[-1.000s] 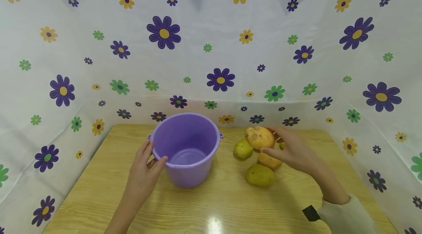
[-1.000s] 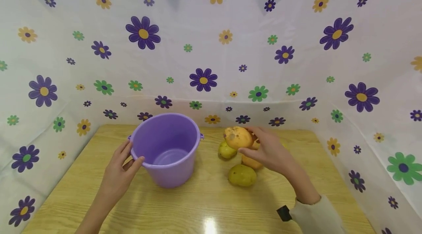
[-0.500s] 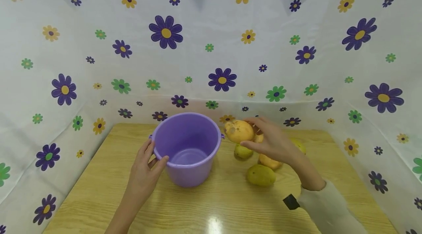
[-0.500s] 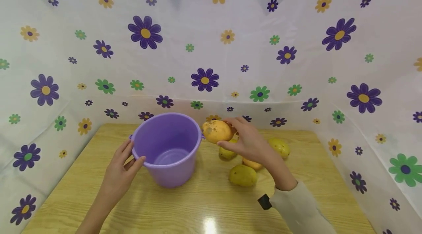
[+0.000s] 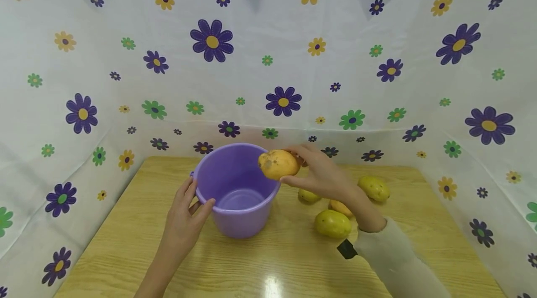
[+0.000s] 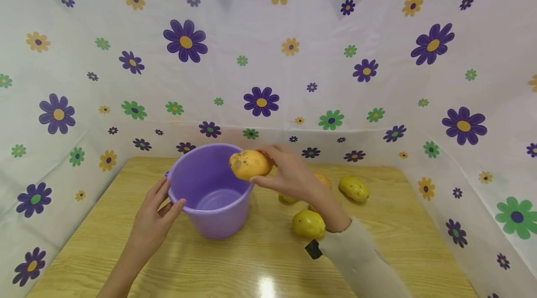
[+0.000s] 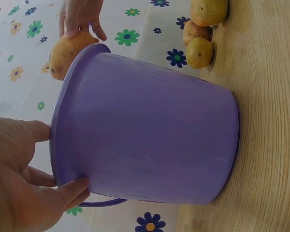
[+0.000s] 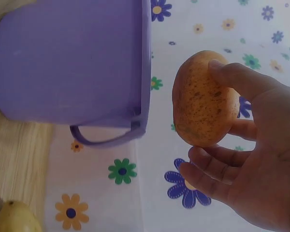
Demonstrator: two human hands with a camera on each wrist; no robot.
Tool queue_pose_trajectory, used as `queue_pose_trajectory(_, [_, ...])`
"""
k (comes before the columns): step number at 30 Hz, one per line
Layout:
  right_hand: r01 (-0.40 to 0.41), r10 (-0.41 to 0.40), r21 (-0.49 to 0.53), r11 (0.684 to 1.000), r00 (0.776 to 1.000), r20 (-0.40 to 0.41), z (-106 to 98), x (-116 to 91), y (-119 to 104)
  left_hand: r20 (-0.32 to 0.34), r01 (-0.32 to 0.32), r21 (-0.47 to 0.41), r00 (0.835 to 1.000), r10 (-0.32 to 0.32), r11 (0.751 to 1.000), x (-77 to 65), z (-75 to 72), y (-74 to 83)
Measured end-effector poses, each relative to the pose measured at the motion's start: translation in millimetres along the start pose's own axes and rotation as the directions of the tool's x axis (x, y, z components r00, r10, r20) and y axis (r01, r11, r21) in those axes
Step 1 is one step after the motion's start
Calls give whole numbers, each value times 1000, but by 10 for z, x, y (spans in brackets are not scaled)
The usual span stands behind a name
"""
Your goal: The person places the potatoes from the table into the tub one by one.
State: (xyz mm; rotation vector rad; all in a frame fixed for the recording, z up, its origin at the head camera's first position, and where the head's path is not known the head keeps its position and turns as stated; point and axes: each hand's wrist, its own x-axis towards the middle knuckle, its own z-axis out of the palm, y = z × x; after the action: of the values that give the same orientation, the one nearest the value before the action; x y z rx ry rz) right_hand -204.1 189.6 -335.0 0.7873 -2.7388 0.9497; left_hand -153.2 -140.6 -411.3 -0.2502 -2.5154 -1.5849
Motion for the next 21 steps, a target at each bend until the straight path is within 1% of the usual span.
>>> queue_pose_trajectory(8, [64, -64, -19, 998, 997, 32, 224, 200, -154, -1, 2, -14, 1000, -2, 1000, 7, 2, -15])
queue_pose_trajectory(15, [44, -44, -5, 999, 995, 88, 412, 320, -298, -10, -3, -25, 1000, 3, 1000, -1, 1, -1])
queue_pose_trajectory(21, [93, -89, -33, 995, 990, 109, 543, 425, -383, 1, 21, -28, 1000, -21, 999, 12, 12, -23])
